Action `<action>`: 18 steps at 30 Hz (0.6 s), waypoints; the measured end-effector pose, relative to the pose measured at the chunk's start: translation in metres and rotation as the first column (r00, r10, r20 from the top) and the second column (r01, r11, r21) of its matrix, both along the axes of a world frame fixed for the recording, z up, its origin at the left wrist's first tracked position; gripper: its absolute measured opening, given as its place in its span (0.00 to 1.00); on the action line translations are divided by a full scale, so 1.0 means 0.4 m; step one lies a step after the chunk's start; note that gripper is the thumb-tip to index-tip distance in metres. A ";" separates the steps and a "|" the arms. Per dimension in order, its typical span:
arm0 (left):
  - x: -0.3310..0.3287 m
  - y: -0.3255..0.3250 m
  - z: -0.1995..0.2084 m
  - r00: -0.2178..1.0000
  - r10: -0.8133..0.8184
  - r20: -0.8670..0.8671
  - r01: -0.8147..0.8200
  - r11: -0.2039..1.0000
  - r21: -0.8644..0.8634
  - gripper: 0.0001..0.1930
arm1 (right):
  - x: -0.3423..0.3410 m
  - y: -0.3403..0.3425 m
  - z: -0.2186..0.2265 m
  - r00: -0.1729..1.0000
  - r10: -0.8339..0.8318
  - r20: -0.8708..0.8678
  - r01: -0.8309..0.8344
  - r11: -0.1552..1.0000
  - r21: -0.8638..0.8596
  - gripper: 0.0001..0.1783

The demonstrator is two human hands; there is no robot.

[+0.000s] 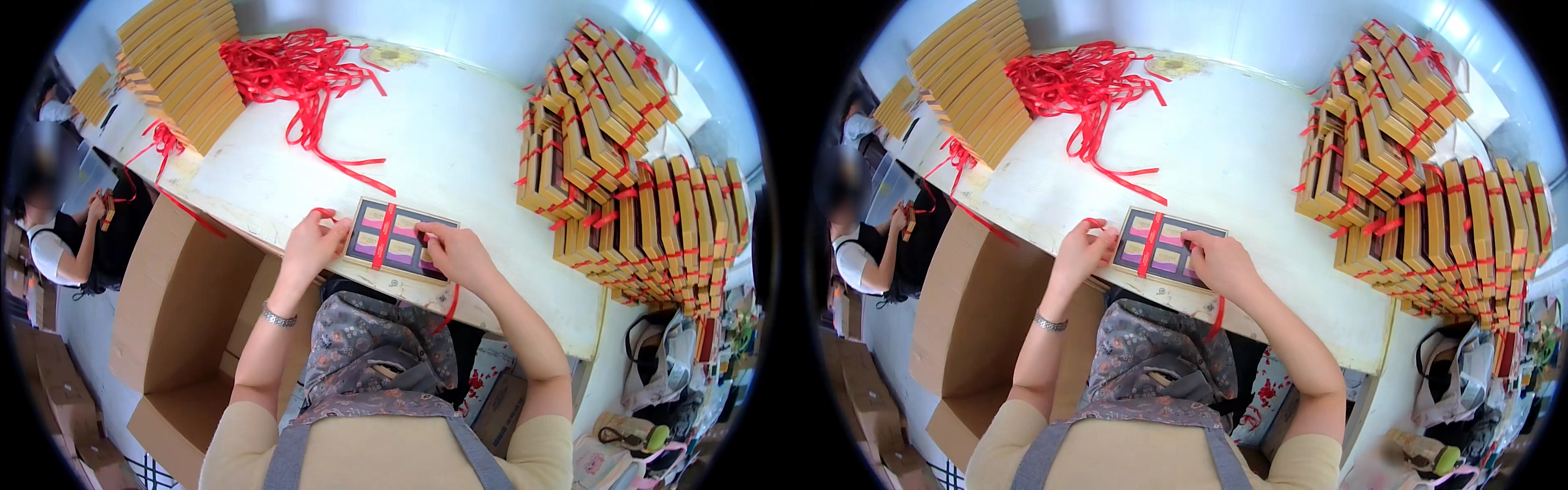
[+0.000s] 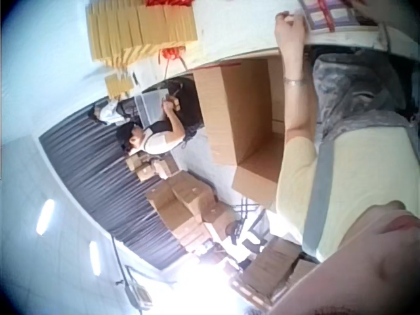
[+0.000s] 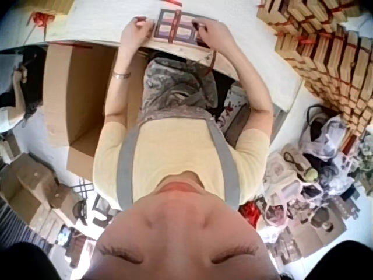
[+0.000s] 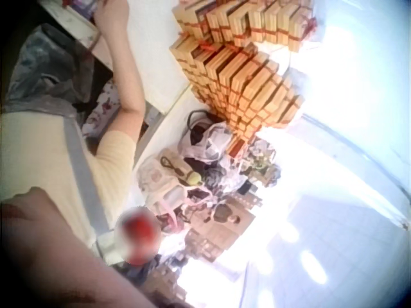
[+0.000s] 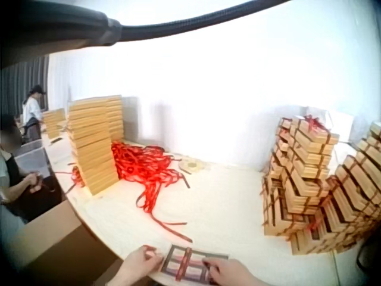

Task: The person ties red ribbons around small rectangular boxes at a workbench. They repeatedly pick up a box, wrap a red ribbon around it, tie a knot, and place the finished box into a stack on the right side of the table.

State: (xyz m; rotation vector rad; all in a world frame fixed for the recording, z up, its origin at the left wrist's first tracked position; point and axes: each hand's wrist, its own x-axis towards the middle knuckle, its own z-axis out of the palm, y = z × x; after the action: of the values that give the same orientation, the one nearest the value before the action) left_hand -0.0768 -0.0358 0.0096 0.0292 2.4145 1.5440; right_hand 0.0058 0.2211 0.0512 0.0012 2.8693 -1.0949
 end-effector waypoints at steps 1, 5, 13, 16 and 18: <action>-0.008 -0.016 0.001 1.000 0.017 -0.006 -0.017 1.000 -0.021 0.20 | -0.010 0.001 -0.010 1.000 0.005 0.029 -0.005 1.000 0.005 0.17; 0.000 -0.056 0.042 0.913 0.214 -0.348 -0.184 0.976 0.120 0.15 | -0.014 0.002 -0.007 0.995 0.018 0.102 -0.021 1.000 0.022 0.20; -0.048 -0.090 0.094 0.929 0.307 -0.207 -0.192 0.877 0.441 0.06 | -0.062 0.078 0.023 0.894 0.219 0.391 -0.056 0.921 -0.386 0.24; -0.025 -0.049 0.174 0.961 0.257 -0.103 -0.128 0.742 0.658 0.12 | -0.053 0.086 0.153 0.881 0.256 0.397 -0.098 0.921 -0.377 0.22; 0.005 -0.009 0.236 0.944 0.191 -0.271 0.014 0.794 0.608 0.16 | -0.053 0.080 0.228 0.876 0.268 0.401 -0.088 0.907 -0.412 0.22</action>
State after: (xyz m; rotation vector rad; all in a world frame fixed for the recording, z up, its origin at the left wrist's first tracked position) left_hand -0.0746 -0.0395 0.1041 0.3191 2.0311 2.4669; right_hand -0.0155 0.2532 0.1422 -0.0318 2.1651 -1.3825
